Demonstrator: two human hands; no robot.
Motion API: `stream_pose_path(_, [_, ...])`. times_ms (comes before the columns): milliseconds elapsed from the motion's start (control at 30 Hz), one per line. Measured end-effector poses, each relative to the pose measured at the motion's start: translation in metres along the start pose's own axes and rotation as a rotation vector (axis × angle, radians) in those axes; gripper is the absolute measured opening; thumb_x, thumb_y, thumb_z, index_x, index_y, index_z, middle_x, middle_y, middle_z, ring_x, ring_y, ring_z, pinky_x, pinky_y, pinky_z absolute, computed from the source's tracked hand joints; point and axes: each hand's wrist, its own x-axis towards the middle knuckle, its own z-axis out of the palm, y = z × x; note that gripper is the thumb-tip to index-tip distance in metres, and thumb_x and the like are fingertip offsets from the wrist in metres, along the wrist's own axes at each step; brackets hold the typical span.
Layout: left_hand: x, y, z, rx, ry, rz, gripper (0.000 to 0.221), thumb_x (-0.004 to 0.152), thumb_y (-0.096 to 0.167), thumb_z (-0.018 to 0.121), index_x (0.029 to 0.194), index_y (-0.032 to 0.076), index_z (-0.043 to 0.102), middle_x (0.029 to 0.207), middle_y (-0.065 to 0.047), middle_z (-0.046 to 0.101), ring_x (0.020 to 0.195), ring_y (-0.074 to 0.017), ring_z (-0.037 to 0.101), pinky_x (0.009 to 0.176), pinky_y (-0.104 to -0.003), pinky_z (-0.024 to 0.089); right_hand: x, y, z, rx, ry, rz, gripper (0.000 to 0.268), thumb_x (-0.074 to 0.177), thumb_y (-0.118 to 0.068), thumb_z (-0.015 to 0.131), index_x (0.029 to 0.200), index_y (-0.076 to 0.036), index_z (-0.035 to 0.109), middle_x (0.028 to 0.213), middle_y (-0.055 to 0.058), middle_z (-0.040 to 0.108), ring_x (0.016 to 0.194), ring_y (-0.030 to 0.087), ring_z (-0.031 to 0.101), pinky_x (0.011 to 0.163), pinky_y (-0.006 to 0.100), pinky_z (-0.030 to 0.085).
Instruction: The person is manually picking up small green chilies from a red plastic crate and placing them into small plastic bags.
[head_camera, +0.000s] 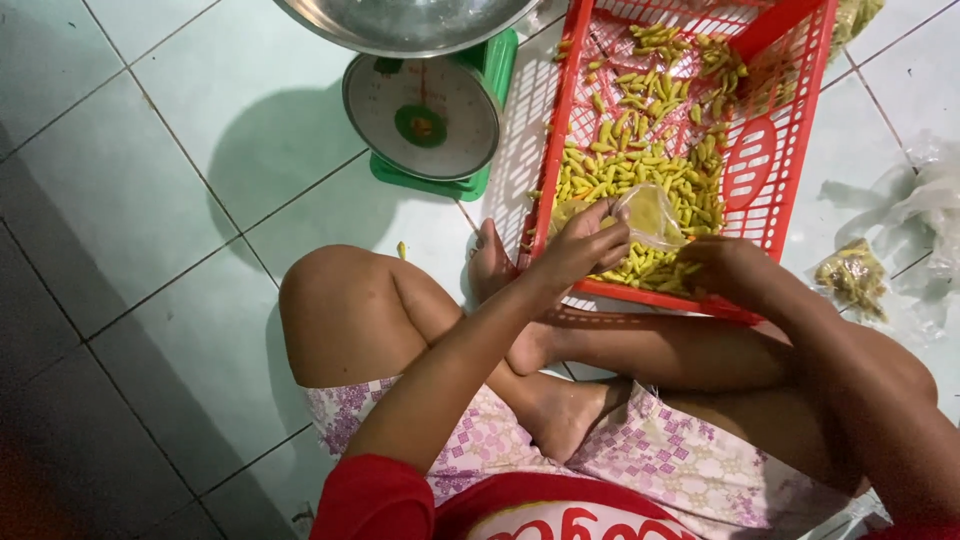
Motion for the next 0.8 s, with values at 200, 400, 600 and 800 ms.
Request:
stream_pose_path(200, [0.006,-0.003,0.002,0.036,-0.025,-0.003,0.008,0.102,0.009,0.05,0.11,0.011,0.048,0.069,0.005,0.038,0.056,-0.0043,0.03,0.055,-0.022,0.028,-0.059,-0.073,-0.106,0.242,0.174,0.135,0.025,0.089,-0.017,0.076,0.113,-0.014,0.082,0.109,0.0,0.083,0.076,0.018,0.074,0.076,0.035,0.06])
stream_pose_path(400, [0.012,-0.012,0.007,0.048,-0.006,-0.016,0.013,0.102,0.007,0.05,0.115,0.008,0.048,0.068,0.006,0.039,0.055,-0.0033,0.031,0.05,-0.021,0.023,-0.064,-0.115,-0.14,0.634,0.173,0.082,0.035,0.085,-0.007,0.069,0.12,0.001,0.068,0.114,0.019,0.079,0.103,0.03,0.078,0.096,0.044,0.065])
stream_pose_path(600, [0.008,-0.002,0.017,0.124,0.008,-0.03,0.019,0.104,0.01,0.05,0.122,0.007,0.05,0.073,0.006,0.042,0.059,-0.0033,0.032,0.054,-0.02,0.025,-0.034,-0.159,-0.134,0.576,0.149,0.071,0.034,0.097,-0.019,0.061,0.125,0.0,0.068,0.107,0.022,0.078,0.096,0.028,0.08,0.082,0.038,0.067])
stream_pose_path(800, [0.009,-0.005,0.006,0.087,-0.003,-0.026,0.009,0.104,0.01,0.05,0.113,0.008,0.049,0.069,0.006,0.039,0.056,-0.0046,0.032,0.054,-0.023,0.027,-0.034,-0.15,-0.133,0.464,0.129,0.038,0.045,0.094,-0.007,0.06,0.139,-0.004,0.057,0.14,0.02,0.065,0.116,0.034,0.072,0.093,0.044,0.065])
